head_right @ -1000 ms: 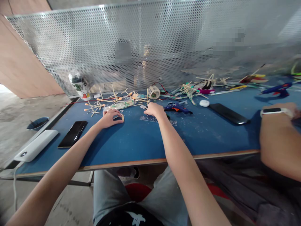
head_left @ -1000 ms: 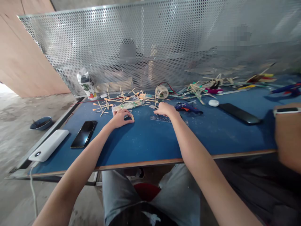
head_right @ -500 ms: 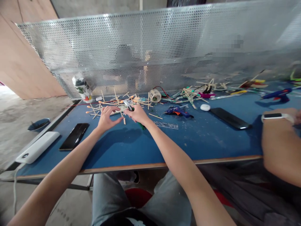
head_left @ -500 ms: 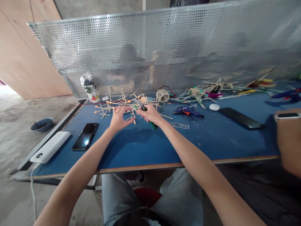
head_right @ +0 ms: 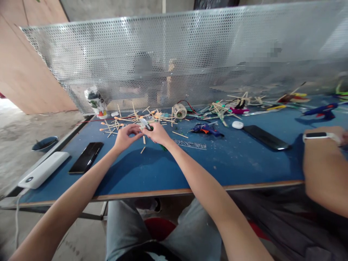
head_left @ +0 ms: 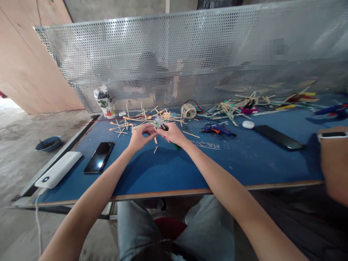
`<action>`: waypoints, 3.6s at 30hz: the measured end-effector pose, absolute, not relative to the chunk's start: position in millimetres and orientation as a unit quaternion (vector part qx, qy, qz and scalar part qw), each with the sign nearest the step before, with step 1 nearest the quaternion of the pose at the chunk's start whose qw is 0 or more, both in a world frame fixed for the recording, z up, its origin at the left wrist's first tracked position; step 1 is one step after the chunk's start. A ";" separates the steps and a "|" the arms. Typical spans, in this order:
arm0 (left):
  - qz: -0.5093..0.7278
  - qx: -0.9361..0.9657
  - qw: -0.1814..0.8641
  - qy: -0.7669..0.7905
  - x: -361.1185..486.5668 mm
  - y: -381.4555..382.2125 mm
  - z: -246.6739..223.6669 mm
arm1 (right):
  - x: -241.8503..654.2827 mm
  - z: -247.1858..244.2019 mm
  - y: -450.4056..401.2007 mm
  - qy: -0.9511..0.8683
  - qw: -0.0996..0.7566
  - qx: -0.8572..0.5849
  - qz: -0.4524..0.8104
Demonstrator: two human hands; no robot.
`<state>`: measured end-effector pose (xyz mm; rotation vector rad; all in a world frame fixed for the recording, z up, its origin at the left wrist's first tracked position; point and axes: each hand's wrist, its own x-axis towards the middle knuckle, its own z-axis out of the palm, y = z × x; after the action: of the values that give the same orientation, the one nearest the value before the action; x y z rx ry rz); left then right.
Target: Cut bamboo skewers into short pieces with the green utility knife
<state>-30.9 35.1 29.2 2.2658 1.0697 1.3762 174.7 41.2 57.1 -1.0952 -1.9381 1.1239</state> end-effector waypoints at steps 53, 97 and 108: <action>0.418 0.714 0.333 0.453 -40.5 43.5 26.1 | 177.7 54.2 47.9 -0.742 0.369 -0.366 0.424; 0.426 0.823 0.008 0.376 -30.9 10.0 57.0 | 183.5 65.2 39.8 -0.750 0.379 -0.292 0.456; 0.429 0.830 -0.074 0.350 -31.0 11.1 56.6 | 184.9 68.3 37.3 -0.752 0.370 -0.283 0.467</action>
<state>-31.0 11.1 56.6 2.7380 1.1531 1.4140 184.9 37.3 68.3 -0.7259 -1.9278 1.1978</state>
